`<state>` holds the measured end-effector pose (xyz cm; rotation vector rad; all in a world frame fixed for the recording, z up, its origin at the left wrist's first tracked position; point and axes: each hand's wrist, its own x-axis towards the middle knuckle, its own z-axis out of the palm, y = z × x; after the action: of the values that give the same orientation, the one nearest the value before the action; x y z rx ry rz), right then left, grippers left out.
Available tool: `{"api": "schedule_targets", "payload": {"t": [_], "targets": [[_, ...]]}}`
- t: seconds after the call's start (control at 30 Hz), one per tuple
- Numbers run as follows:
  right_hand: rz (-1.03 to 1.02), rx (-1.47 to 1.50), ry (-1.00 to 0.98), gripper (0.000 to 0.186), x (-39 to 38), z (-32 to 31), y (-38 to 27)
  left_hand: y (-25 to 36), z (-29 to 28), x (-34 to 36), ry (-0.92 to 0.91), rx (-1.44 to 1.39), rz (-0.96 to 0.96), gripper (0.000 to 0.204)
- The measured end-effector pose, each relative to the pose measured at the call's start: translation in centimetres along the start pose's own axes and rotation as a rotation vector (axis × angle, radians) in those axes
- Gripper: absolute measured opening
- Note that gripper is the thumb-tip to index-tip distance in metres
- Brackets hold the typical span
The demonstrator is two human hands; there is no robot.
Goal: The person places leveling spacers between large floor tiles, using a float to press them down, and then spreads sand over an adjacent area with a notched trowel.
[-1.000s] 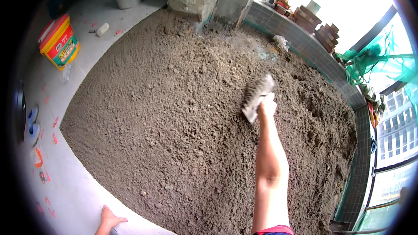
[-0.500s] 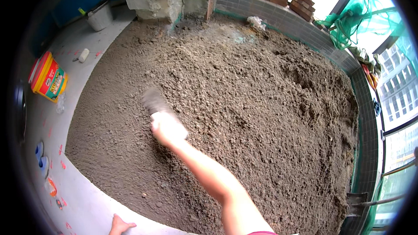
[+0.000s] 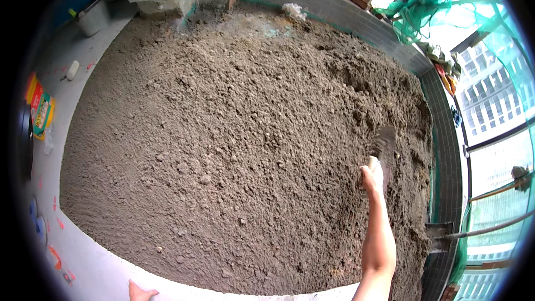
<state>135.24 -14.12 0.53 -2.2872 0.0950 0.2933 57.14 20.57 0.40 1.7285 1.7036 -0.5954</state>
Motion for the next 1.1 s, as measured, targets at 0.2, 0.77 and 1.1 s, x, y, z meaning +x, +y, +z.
{"api": "schedule_targets", "payload": {"t": [0.2, 0.77, 1.1], "targets": [[-0.355, -0.591, -0.126, 0.034, -6.6, 9.6, -3.5, -0.2, -0.1, -0.1, -0.014, -0.002, 0.011, 0.118], [-0.4, -0.029, -0.507, 0.029, -25.7, 19.6, -19.3, -3.6, 0.0, 3.8, -0.012, 0.146, -0.127, 0.118], [-0.689, -0.121, -0.822, 0.038, -22.4, 19.2, -10.3, -1.3, -1.3, 2.1, -0.214, 0.197, -0.099, 0.109]]}}
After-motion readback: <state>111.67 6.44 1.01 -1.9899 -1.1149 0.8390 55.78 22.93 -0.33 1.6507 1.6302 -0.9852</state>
